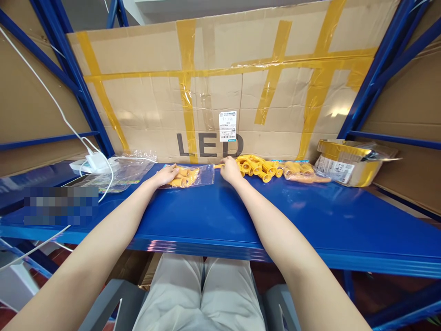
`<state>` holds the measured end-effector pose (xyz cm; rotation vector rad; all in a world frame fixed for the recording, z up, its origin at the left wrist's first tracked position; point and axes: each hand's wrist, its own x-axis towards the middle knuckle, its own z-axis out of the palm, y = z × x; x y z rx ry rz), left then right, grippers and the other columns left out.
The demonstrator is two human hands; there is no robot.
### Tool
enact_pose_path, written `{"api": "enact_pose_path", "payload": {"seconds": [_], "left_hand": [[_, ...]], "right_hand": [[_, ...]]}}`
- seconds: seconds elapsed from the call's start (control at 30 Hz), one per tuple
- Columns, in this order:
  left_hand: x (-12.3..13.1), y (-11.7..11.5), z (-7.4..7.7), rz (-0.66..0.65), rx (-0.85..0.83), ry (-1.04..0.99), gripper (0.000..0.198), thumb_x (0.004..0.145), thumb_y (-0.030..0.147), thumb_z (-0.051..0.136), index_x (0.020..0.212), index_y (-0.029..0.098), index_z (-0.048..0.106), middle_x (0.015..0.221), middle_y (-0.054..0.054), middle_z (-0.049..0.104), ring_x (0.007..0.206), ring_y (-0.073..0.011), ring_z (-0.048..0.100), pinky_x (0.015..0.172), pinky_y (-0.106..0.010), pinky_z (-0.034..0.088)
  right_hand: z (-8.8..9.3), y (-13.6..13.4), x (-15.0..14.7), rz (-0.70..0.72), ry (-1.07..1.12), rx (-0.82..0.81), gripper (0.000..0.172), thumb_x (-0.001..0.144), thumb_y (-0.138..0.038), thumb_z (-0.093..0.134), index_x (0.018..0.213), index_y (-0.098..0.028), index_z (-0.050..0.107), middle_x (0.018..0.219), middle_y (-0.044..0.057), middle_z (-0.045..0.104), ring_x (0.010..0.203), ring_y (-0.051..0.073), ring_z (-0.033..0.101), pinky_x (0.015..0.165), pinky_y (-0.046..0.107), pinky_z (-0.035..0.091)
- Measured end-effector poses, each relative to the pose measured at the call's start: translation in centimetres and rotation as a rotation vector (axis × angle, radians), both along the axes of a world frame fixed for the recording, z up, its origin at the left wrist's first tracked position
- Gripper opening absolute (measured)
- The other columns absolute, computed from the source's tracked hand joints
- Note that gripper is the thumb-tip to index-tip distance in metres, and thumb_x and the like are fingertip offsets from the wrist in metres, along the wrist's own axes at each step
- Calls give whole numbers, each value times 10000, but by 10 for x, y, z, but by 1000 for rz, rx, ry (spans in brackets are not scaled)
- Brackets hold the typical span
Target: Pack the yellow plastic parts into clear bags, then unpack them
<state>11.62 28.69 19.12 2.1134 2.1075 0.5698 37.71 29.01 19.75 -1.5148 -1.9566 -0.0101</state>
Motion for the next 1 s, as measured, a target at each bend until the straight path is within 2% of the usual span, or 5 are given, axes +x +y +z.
{"api": "enact_pose_path", "payload": {"seconds": [0.1, 0.23, 0.33, 0.7, 1.0], "left_hand": [[-3, 1, 0, 34, 27, -24, 457, 922, 359, 342, 1275, 204, 587, 1491, -59, 367, 1388, -292, 311, 1132, -476, 222], [-7, 3, 0, 49, 36, -26, 477, 922, 310, 331, 1304, 127, 551, 1465, -97, 411, 1359, -234, 375, 1120, -316, 269], [-8, 3, 1, 53, 27, -32, 496, 929, 298, 312, 1314, 71, 528, 1473, -127, 391, 1362, -226, 370, 1116, -276, 260], [-7, 1, 1, 52, 20, -47, 482, 934, 306, 315, 1297, 88, 545, 1487, -121, 368, 1367, -220, 362, 1122, -273, 243], [-12, 9, -4, 23, 69, -72, 450, 905, 311, 354, 1243, 118, 579, 1440, -126, 448, 1352, -211, 388, 1114, -284, 255]], "right_hand": [[1, 4, 17, -92, -154, -48, 390, 853, -111, 471, 1218, -96, 607, 1261, 156, 591, 1169, 222, 545, 977, 287, 404], [2, 4, 25, -81, -377, -252, 421, 845, -271, 560, 1247, -149, 593, 1264, 142, 604, 1178, 266, 547, 966, 360, 405], [2, 0, 21, -79, -440, -289, 462, 838, -282, 566, 1287, -174, 560, 1278, 132, 599, 1189, 277, 542, 987, 408, 375], [7, -12, 10, -47, -399, -140, 445, 890, -357, 506, 1302, -200, 564, 1250, 126, 619, 1171, 282, 550, 979, 416, 361], [18, -30, -12, -57, -385, -1, 374, 893, -384, 488, 1174, -183, 633, 1127, 131, 645, 1024, 258, 615, 800, 299, 454]]}}
